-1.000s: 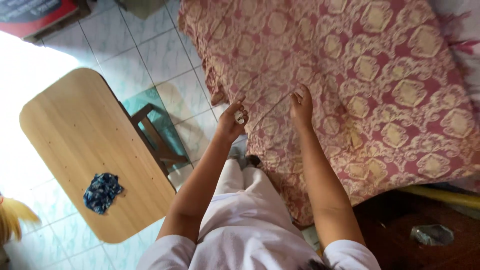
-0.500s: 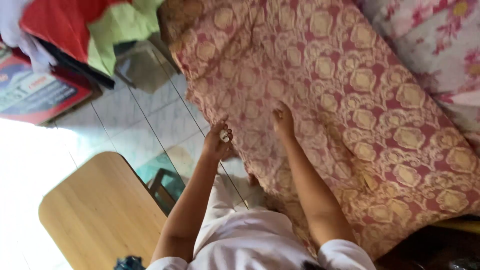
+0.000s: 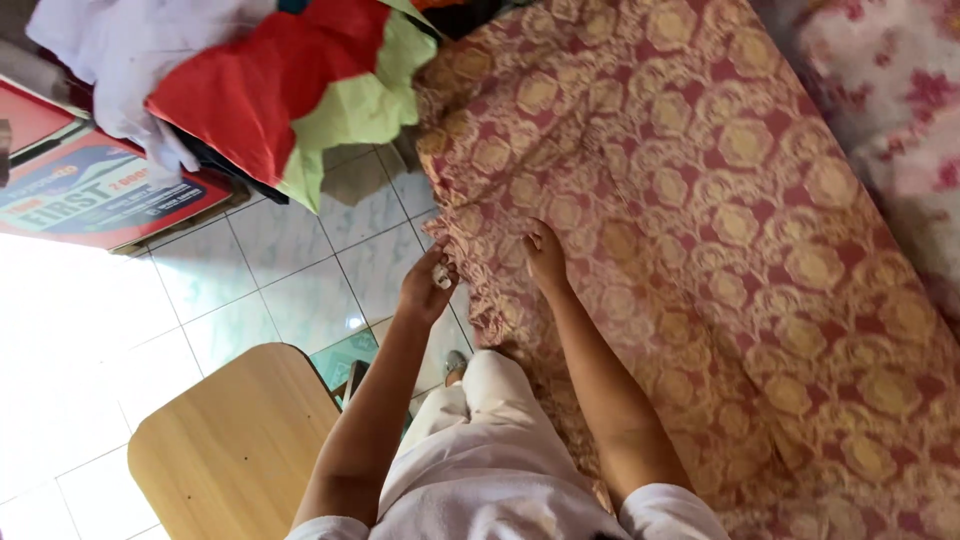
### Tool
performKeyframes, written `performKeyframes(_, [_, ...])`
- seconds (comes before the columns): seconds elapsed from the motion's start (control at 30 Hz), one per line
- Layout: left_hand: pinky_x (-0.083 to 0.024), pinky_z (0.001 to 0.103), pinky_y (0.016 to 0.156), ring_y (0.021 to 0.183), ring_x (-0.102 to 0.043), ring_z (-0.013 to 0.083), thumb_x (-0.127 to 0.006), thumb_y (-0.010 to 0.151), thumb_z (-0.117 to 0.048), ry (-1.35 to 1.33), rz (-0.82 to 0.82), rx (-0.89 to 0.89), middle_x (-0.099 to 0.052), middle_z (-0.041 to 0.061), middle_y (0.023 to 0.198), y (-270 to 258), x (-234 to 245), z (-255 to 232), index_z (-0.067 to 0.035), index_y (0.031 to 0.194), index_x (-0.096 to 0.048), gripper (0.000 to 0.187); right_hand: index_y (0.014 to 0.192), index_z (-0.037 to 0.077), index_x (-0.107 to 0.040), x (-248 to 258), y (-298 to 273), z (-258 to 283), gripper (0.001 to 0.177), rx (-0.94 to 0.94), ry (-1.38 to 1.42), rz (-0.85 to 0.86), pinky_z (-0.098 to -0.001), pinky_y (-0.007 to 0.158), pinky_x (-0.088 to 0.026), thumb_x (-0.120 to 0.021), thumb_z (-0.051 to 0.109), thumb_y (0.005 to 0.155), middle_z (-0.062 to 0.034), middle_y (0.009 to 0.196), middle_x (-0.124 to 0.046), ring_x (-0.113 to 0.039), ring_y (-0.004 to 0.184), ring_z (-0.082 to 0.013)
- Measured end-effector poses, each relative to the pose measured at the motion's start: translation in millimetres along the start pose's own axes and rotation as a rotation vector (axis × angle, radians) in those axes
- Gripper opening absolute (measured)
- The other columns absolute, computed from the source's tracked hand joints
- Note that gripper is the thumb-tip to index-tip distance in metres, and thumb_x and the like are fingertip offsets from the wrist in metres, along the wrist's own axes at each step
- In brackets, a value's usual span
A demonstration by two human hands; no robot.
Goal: Sort various items of clothing and place a shirt onto a clothes hanger.
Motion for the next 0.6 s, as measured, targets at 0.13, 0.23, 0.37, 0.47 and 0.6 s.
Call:
performKeyframes(0.13, [-0.053, 0.028, 0.068, 0.072, -0.059, 0.0146, -0.060, 0.100, -0.013, -0.016, 0.013, -0.015, -0.061, 0.001, 0.081, 47.5, 5.2, -38.9, -0.003, 0.138, -0.057, 0.040, 0.148, 0.005, -0.048, -19.4, 68.6, 8.8, 0.046, -0.034, 0.058, 0.021, -0.0421, 0.113, -0.045, -0.057, 0.019, 0.105, -0.0163, 0.155, -0.048, -0.049, 0.142, -0.0326])
performKeyframes(0.23, [-0.053, 0.027, 0.067, 0.072, -0.059, 0.0136, -0.061, 0.103, -0.014, 0.007, 0.019, -0.048, -0.062, 0.001, 0.082, 96.2, 9.1, -68.4, -0.003, 0.138, -0.058, 0.037, 0.146, 0.005, -0.053, -34.0, 124.5, 28.0, 0.041, 0.047, -0.082, 0.040, -0.0405, 0.114, -0.045, -0.056, 0.021, 0.108, -0.0159, 0.150, -0.056, -0.054, 0.140, -0.0299])
performKeyframes(0.37, [-0.052, 0.027, 0.066, 0.071, -0.058, 0.0133, -0.061, 0.102, -0.015, 0.044, -0.088, -0.079, -0.060, 0.000, 0.081, 148.3, -11.7, -106.4, -0.004, 0.138, -0.058, 0.038, 0.145, 0.007, -0.054, -63.3, 202.5, 43.3, 0.043, -0.093, -0.170, 0.168, -0.0416, 0.106, -0.048, -0.055, 0.025, 0.106, -0.0151, 0.147, -0.057, -0.057, 0.133, -0.0298])
performKeyframes(0.47, [-0.052, 0.027, 0.066, 0.070, -0.057, 0.0135, -0.061, 0.101, -0.015, 0.057, -0.162, -0.072, -0.058, 0.000, 0.081, 173.3, -24.2, -127.0, -0.003, 0.139, -0.057, 0.040, 0.141, 0.005, -0.057, -95.7, 244.9, 18.6, 0.041, -0.065, -0.249, 0.228, -0.0440, 0.105, -0.049, -0.058, 0.024, 0.105, -0.0185, 0.143, -0.059, -0.057, 0.131, -0.0341])
performKeyframes(0.6, [-0.052, 0.026, 0.068, 0.073, -0.056, 0.0136, -0.060, 0.101, -0.015, 0.054, -0.253, -0.040, -0.057, 0.000, 0.082, 189.6, -35.1, -147.9, -0.001, 0.142, -0.056, 0.043, 0.138, 0.004, -0.059, -124.8, 278.0, 27.9, 0.040, -0.099, -0.379, 0.396, -0.0434, 0.104, -0.051, -0.061, 0.022, 0.103, -0.0205, 0.138, -0.062, -0.065, 0.120, -0.0341])
Point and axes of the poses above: each hand's wrist, its own y-axis towards the middle knuckle, its own x-axis out of the back of the hand, z = x × y, the point moved 1 cm from there along y, towards the middle knuckle
